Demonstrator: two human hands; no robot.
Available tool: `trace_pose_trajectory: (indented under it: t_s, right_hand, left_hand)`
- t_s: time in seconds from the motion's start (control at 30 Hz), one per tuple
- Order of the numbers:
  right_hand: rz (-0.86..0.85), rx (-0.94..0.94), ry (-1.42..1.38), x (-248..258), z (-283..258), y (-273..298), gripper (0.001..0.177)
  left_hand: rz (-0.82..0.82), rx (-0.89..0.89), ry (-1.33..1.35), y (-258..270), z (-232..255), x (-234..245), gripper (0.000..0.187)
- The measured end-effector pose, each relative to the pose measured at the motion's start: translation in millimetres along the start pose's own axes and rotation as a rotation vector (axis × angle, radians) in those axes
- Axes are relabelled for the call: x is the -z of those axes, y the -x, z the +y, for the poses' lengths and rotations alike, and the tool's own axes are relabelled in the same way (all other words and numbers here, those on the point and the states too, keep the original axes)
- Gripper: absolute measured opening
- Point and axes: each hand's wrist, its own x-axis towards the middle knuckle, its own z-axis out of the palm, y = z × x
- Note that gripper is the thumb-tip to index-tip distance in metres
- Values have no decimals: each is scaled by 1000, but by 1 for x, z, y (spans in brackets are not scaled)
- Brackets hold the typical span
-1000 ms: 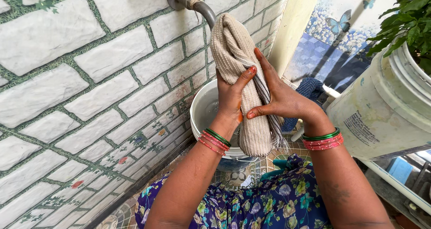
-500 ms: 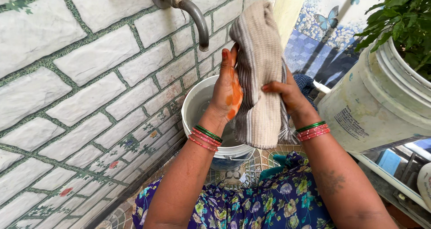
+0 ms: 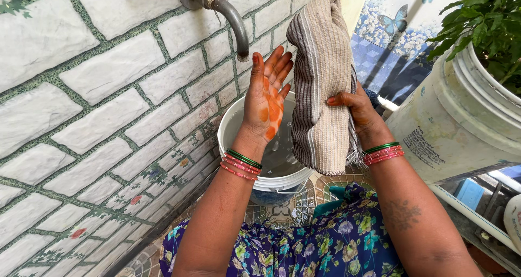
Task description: The person washes two cloths by hand in a bucket of water, scrubbing and wringing each item.
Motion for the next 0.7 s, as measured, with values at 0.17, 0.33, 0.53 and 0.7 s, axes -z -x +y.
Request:
trace_pose_trajectory:
  t_s: [0.17, 0.33, 0.53, 0.7]
  right_hand:
    - [-3, -5, 6, 3, 3, -3, 94]
    - [-24, 154, 78, 10, -4, -13, 102]
    - [318, 77, 434, 93, -12, -26, 92]
    - [657, -93, 994, 177, 11, -24, 89]
  left_hand:
    - [-11, 18, -25, 2, 0, 1, 103]
    - [26, 36, -70, 7, 5, 5, 97]
    - [67, 39, -109, 14, 13, 16, 82]
    - [78, 48, -90, 19, 23, 26, 61]
